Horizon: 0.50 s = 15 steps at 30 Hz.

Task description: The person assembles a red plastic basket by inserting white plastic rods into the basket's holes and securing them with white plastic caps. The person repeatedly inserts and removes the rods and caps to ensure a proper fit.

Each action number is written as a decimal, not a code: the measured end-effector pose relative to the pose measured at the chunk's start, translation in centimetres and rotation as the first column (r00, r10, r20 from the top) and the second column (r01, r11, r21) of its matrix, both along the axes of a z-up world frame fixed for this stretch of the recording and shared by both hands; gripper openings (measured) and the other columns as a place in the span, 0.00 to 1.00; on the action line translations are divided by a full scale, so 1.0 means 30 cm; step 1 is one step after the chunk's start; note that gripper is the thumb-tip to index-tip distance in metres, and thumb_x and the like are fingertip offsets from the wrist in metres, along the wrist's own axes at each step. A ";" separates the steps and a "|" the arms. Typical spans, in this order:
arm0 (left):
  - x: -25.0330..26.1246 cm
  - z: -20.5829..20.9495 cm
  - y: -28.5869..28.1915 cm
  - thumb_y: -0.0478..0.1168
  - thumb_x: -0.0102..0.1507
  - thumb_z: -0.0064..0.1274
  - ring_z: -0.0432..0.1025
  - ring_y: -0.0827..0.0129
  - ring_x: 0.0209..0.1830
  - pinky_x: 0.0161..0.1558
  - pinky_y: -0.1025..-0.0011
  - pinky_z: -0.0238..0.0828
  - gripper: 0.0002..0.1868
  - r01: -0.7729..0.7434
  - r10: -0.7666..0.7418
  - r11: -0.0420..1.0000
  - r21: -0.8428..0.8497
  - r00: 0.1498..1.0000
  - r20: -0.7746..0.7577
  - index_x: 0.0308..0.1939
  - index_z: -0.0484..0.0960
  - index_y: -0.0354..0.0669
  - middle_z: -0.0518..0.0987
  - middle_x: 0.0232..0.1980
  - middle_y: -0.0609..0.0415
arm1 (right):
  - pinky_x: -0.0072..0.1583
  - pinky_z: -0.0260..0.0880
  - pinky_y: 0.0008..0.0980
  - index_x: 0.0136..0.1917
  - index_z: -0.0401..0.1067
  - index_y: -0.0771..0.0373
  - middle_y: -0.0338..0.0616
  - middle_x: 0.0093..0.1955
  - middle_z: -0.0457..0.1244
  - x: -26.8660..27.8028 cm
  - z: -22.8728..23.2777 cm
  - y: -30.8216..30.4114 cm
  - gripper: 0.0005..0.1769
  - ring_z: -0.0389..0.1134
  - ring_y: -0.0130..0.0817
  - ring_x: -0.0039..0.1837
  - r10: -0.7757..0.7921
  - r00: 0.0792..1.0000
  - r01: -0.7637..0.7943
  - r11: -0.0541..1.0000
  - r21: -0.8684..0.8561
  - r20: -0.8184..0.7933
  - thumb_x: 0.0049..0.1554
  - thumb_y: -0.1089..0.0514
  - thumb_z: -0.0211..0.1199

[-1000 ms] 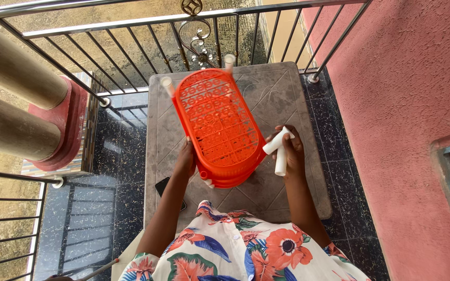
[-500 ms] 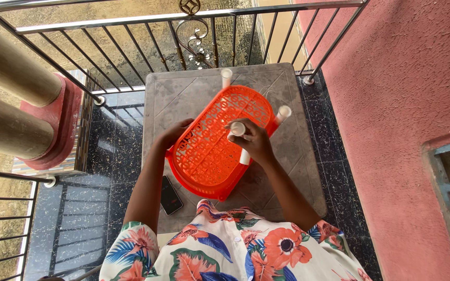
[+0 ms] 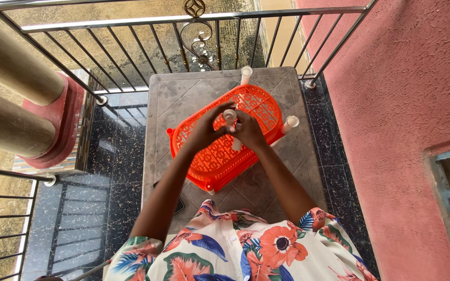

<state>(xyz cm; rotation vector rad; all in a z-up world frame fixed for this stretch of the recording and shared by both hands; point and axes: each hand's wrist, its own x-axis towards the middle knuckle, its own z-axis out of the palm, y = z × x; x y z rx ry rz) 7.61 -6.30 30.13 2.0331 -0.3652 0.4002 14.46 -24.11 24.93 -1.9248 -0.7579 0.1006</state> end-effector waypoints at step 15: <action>-0.098 -0.073 -0.014 0.38 0.64 0.61 0.80 0.57 0.53 0.48 0.61 0.79 0.25 -0.373 0.362 0.925 -0.069 0.922 -0.135 0.62 0.69 0.41 0.82 0.54 0.47 | 0.66 0.71 0.39 0.68 0.59 0.62 0.50 0.66 0.57 -0.019 0.075 -0.023 0.36 0.67 0.40 0.65 -0.075 0.898 -0.008 0.982 0.187 0.434 0.54 0.59 0.77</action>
